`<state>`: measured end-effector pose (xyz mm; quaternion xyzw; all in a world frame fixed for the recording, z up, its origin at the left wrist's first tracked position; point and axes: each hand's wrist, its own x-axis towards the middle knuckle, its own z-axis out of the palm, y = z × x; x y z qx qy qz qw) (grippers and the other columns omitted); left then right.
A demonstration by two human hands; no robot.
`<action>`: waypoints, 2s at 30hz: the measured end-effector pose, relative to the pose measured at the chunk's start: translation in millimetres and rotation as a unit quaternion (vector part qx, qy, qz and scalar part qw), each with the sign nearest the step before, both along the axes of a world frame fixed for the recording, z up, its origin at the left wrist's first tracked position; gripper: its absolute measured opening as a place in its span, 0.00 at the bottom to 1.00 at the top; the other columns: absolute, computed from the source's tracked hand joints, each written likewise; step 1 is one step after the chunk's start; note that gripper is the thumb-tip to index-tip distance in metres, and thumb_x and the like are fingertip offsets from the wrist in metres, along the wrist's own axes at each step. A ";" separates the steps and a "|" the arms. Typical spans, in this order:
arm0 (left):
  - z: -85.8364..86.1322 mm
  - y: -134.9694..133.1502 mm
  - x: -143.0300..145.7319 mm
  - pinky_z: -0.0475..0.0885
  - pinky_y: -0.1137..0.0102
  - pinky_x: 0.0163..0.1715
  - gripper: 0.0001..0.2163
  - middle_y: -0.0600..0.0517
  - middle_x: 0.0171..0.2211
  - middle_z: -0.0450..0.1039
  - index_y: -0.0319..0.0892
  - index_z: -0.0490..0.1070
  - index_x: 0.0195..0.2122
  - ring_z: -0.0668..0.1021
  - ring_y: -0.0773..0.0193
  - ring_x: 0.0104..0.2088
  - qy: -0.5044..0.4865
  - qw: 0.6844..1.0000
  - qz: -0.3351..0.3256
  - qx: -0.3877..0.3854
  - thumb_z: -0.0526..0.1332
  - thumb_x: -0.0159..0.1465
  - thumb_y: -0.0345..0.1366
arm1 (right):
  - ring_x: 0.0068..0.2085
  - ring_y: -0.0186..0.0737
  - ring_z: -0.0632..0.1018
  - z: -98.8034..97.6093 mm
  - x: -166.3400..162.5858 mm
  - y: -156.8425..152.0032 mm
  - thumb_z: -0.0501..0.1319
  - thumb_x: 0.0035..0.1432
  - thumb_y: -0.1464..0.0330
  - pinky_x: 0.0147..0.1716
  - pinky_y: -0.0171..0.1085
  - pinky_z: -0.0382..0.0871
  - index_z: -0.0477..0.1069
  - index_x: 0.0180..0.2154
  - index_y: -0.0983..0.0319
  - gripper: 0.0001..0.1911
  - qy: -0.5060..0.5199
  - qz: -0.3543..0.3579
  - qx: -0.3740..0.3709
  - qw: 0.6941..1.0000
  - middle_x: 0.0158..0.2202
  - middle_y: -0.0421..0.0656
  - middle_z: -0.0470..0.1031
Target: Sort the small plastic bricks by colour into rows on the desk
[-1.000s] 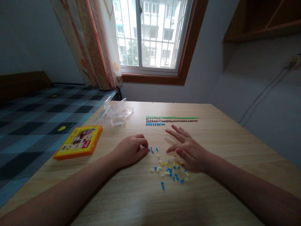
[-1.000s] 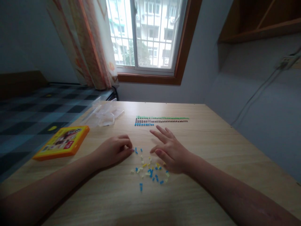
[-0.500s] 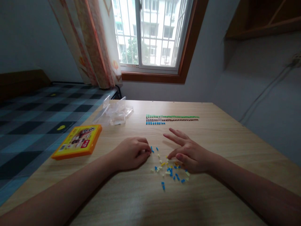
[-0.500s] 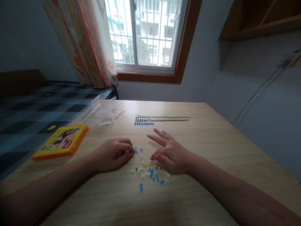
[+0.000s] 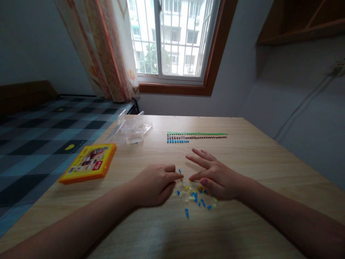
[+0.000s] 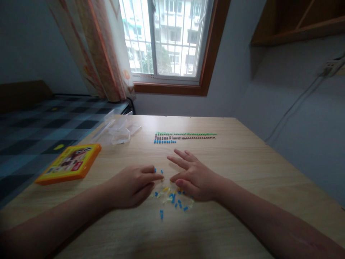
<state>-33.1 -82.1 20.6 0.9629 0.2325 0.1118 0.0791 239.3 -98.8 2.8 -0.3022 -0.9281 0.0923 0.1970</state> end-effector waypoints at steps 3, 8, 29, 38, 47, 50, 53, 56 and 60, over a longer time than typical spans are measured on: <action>-3.1 0.6 0.8 0.71 0.70 0.33 0.17 0.48 0.37 0.74 0.44 0.73 0.52 0.76 0.64 0.32 0.008 1.000 0.002 0.003 0.53 0.64 0.30 | 0.70 0.55 0.47 2.3 -4.7 -4.4 0.53 0.66 0.59 0.66 0.60 0.42 0.77 0.50 0.53 0.18 -0.010 0.026 -0.006 1.000 0.70 0.40 0.51; -2.5 2.3 -0.9 0.70 0.71 0.32 0.17 0.50 0.36 0.73 0.46 0.74 0.49 0.76 0.64 0.32 0.012 1.000 -0.001 -0.007 0.53 0.63 0.29 | 0.70 0.54 0.48 5.9 -1.6 -3.6 0.53 0.66 0.58 0.66 0.58 0.43 0.78 0.47 0.54 0.18 0.019 0.041 0.008 0.999 0.69 0.41 0.53; 1.1 0.1 -1.4 0.70 0.71 0.30 0.15 0.50 0.35 0.72 0.45 0.76 0.45 0.76 0.64 0.30 0.008 1.000 -0.009 0.003 0.54 0.62 0.30 | 0.70 0.56 0.45 3.5 -0.1 -6.1 0.53 0.65 0.55 0.65 0.59 0.42 0.80 0.43 0.52 0.19 0.005 0.054 -0.018 0.998 0.71 0.35 0.48; 1.2 -2.6 -0.1 0.70 0.70 0.31 0.15 0.49 0.35 0.72 0.45 0.75 0.46 0.75 0.64 0.30 0.004 1.000 -0.021 0.006 0.54 0.62 0.30 | 0.70 0.56 0.44 5.7 -1.3 -6.6 0.50 0.66 0.53 0.65 0.58 0.42 0.80 0.44 0.52 0.22 0.021 0.061 -0.024 0.998 0.71 0.36 0.45; 2.7 -4.9 1.6 0.71 0.68 0.33 0.15 0.50 0.36 0.72 0.45 0.74 0.47 0.76 0.63 0.32 0.021 1.000 -0.019 0.003 0.54 0.61 0.30 | 0.70 0.56 0.45 2.5 -2.5 -7.1 0.52 0.64 0.52 0.65 0.58 0.41 0.81 0.41 0.53 0.21 0.009 0.081 -0.014 0.997 0.71 0.36 0.46; 2.5 -4.5 1.2 0.71 0.69 0.31 0.15 0.50 0.36 0.72 0.46 0.75 0.46 0.76 0.63 0.31 0.019 1.000 -0.017 0.007 0.54 0.61 0.30 | 0.70 0.56 0.45 2.9 -0.3 -5.2 0.51 0.65 0.52 0.65 0.58 0.41 0.81 0.40 0.53 0.22 0.011 0.063 -0.003 0.998 0.71 0.36 0.47; -0.1 -2.0 0.2 0.70 0.70 0.31 0.16 0.50 0.35 0.72 0.45 0.74 0.47 0.75 0.64 0.30 -0.003 1.000 -0.001 0.025 0.53 0.61 0.30 | 0.70 0.56 0.45 2.5 2.5 -2.1 0.50 0.67 0.53 0.66 0.58 0.41 0.81 0.41 0.54 0.22 0.012 0.039 0.015 0.999 0.71 0.36 0.46; -3.1 3.4 -2.2 0.70 0.70 0.30 0.17 0.50 0.35 0.73 0.42 0.74 0.49 0.74 0.65 0.30 -0.068 0.995 0.043 0.051 0.52 0.62 0.28 | 0.70 0.56 0.46 0.2 3.3 0.6 0.47 0.69 0.54 0.65 0.59 0.43 0.80 0.43 0.55 0.24 0.013 0.006 0.028 1.000 0.71 0.38 0.46; -4.8 12.0 -6.6 0.70 0.70 0.30 0.16 0.49 0.34 0.74 0.40 0.75 0.47 0.74 0.67 0.28 -0.142 0.980 0.119 0.067 0.51 0.63 0.27 | 0.70 0.56 0.45 -4.5 -0.4 2.4 0.43 0.70 0.55 0.64 0.61 0.43 0.77 0.49 0.54 0.26 0.009 -0.031 0.021 0.999 0.71 0.39 0.44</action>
